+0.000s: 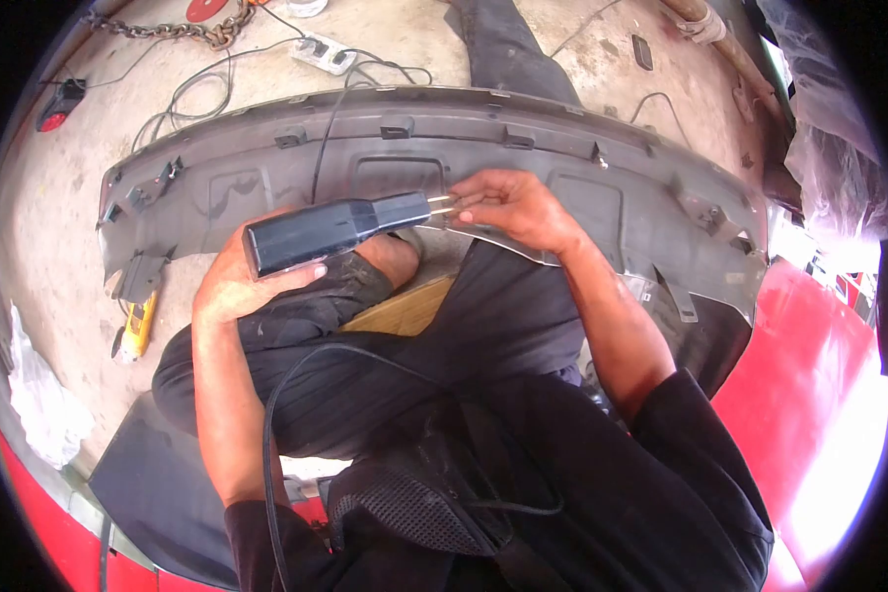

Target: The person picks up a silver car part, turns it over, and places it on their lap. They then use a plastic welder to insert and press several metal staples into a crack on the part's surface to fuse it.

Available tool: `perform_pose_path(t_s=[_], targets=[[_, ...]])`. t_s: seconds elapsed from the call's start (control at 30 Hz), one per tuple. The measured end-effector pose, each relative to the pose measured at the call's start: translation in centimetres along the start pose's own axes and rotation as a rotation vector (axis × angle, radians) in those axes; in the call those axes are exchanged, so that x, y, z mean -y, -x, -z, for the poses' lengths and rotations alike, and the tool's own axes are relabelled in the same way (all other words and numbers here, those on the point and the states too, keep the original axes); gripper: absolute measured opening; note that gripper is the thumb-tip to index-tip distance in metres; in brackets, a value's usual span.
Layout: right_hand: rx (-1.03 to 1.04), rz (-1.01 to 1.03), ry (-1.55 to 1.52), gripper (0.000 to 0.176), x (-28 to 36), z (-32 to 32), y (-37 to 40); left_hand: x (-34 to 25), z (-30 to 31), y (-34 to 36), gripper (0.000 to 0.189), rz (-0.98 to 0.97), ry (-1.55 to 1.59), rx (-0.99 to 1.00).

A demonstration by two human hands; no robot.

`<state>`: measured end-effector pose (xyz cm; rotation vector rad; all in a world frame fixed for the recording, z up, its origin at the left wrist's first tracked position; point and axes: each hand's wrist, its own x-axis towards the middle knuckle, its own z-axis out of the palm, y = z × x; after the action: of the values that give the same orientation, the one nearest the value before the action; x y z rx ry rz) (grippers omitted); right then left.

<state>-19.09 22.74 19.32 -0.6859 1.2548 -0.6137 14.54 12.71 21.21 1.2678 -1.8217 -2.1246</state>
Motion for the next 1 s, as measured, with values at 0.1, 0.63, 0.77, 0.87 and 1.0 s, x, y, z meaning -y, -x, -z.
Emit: perform_pose_path(t_s=[0.1, 0.63, 0.77, 0.87, 1.0], targets=[[0.005, -0.004, -0.004, 0.034, -0.3, 0.3, 0.0, 0.4, 0.0, -0.1, 0.048, -0.066, -0.056, 0.028], [-0.197, 0.123, 0.052, 0.049, -0.6, -1.0, 0.0, -2.4, 2.9, -0.7, 0.056, -0.024, -0.163, -0.01], [-0.24, 0.094, 0.075, 0.049, 0.1, -1.4, 0.1, -0.6, 2.3, -1.3, 0.055, -0.107, -0.185, 0.056], [-0.248, 0.076, 0.165, 0.05, 0.1, -1.5, 0.0, 1.1, 1.6, -1.3, 0.05, -0.189, -0.184, 0.021], [-0.243, 0.077, 0.092, 0.047, 0.1, -1.5, -0.1, 0.8, 1.3, -1.0, 0.049, -0.136, -0.207, 0.07]])
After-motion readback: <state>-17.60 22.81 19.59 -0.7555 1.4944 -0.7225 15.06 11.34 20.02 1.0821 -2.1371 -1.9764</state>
